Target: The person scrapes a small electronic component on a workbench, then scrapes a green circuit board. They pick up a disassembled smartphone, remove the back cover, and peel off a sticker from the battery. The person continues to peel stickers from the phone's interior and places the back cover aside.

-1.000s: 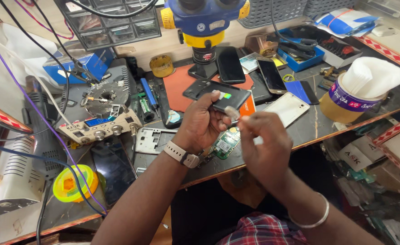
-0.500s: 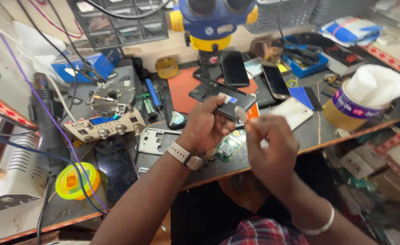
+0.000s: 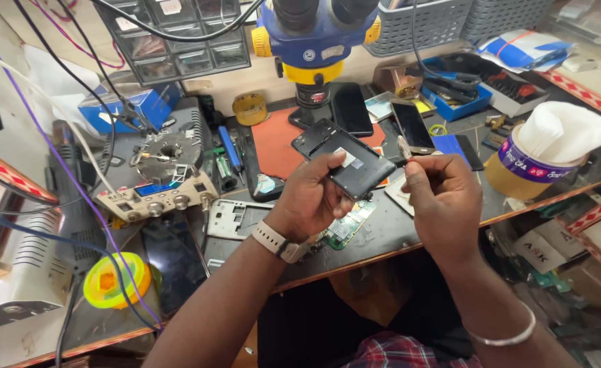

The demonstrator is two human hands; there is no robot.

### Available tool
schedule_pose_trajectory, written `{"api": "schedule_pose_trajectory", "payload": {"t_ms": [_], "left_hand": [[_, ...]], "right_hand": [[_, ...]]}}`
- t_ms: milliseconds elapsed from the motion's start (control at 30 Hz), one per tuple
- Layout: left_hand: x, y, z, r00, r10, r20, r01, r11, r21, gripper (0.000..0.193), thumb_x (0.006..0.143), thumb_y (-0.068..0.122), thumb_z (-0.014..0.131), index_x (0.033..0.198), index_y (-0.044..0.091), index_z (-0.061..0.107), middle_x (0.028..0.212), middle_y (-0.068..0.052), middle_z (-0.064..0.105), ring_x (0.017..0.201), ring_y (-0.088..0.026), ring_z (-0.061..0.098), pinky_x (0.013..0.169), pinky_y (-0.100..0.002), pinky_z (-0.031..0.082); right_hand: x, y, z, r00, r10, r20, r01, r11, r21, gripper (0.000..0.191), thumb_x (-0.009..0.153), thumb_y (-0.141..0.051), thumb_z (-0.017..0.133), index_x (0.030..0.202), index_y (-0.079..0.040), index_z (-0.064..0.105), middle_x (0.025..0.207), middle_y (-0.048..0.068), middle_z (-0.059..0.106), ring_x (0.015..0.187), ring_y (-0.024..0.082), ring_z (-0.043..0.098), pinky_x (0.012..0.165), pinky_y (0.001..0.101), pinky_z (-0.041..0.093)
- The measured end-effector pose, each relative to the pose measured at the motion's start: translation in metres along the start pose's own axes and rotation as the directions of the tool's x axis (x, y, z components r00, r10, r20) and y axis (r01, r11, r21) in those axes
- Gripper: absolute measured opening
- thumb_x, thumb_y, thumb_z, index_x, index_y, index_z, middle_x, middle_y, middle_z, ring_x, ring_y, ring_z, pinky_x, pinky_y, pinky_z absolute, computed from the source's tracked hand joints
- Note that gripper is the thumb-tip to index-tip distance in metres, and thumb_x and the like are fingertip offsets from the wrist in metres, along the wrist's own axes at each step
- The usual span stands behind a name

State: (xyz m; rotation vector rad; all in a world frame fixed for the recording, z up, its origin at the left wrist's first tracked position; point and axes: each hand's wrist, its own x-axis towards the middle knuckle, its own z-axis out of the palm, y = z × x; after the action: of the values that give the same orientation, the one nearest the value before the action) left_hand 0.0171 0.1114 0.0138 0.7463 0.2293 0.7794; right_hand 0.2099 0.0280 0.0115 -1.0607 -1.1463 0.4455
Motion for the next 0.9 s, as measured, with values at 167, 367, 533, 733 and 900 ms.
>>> {"api": "schedule_pose_trajectory", "payload": {"t_ms": [167, 367, 533, 733, 900], "left_hand": [[-0.005, -0.003, 0.011, 0.998, 0.054, -0.026, -0.050, 0.991, 0.126, 0.023, 0.103, 0.019, 0.059, 0.114, -0.001, 0.058, 0.091, -0.008, 0.069, 0.072, -0.017, 0.070, 0.063, -0.031, 0.057], [0.002, -0.004, 0.015, 0.945, 0.228, -0.235, -0.151, 0.940, 0.306, 0.035, 0.099, 0.022, 0.063, 0.128, 0.005, 0.055, 0.100, -0.003, 0.067, 0.080, -0.008, 0.068, 0.071, -0.029, 0.060], [0.004, -0.006, 0.008, 0.971, 0.147, -0.190, -0.076, 0.939, 0.336, 0.038, 0.105, 0.031, 0.056, 0.130, 0.003, 0.061, 0.091, 0.002, 0.066, 0.070, -0.004, 0.061, 0.061, -0.025, 0.054], [0.004, -0.011, 0.007, 0.991, 0.028, -0.129, 0.022, 0.930, 0.368, 0.039, 0.105, 0.029, 0.055, 0.134, 0.003, 0.061, 0.095, 0.003, 0.070, 0.074, -0.001, 0.061, 0.064, -0.021, 0.053], [0.004, -0.012, 0.008, 0.993, 0.041, -0.113, 0.005, 0.925, 0.380, 0.049, 0.104, 0.028, 0.058, 0.146, 0.004, 0.053, 0.109, 0.005, 0.070, 0.089, 0.001, 0.063, 0.078, -0.019, 0.055]], "right_hand": [[-0.010, -0.004, -0.008, 0.944, 0.238, 0.229, -0.316, 0.850, 0.422, 0.009, 0.102, -0.007, 0.063, 0.110, -0.001, 0.063, 0.087, 0.004, 0.066, 0.072, 0.011, 0.065, 0.063, 0.0249, 0.051], [-0.042, -0.036, 0.018, 0.973, 0.042, 0.228, -0.041, 0.999, -0.011, 0.013, 0.097, -0.005, 0.070, 0.109, 0.000, 0.067, 0.090, 0.004, 0.071, 0.079, 0.010, 0.066, 0.069, 0.0232, 0.053], [-0.051, -0.037, 0.001, 0.935, -0.295, 0.197, 0.345, 0.885, -0.312, 0.010, 0.095, -0.003, 0.073, 0.104, -0.002, 0.070, 0.102, 0.009, 0.075, 0.086, 0.013, 0.071, 0.073, 0.0247, 0.056], [-0.031, -0.049, 0.000, 0.857, -0.394, 0.332, 0.507, 0.761, -0.405, 0.009, 0.091, -0.002, 0.075, 0.099, -0.003, 0.072, 0.094, 0.011, 0.073, 0.085, 0.021, 0.073, 0.074, 0.0301, 0.056], [-0.036, -0.066, 0.006, 0.837, -0.383, 0.391, 0.501, 0.823, -0.267, 0.010, 0.089, -0.005, 0.076, 0.098, -0.002, 0.070, 0.091, 0.010, 0.071, 0.079, 0.016, 0.072, 0.066, 0.0291, 0.057]]}}
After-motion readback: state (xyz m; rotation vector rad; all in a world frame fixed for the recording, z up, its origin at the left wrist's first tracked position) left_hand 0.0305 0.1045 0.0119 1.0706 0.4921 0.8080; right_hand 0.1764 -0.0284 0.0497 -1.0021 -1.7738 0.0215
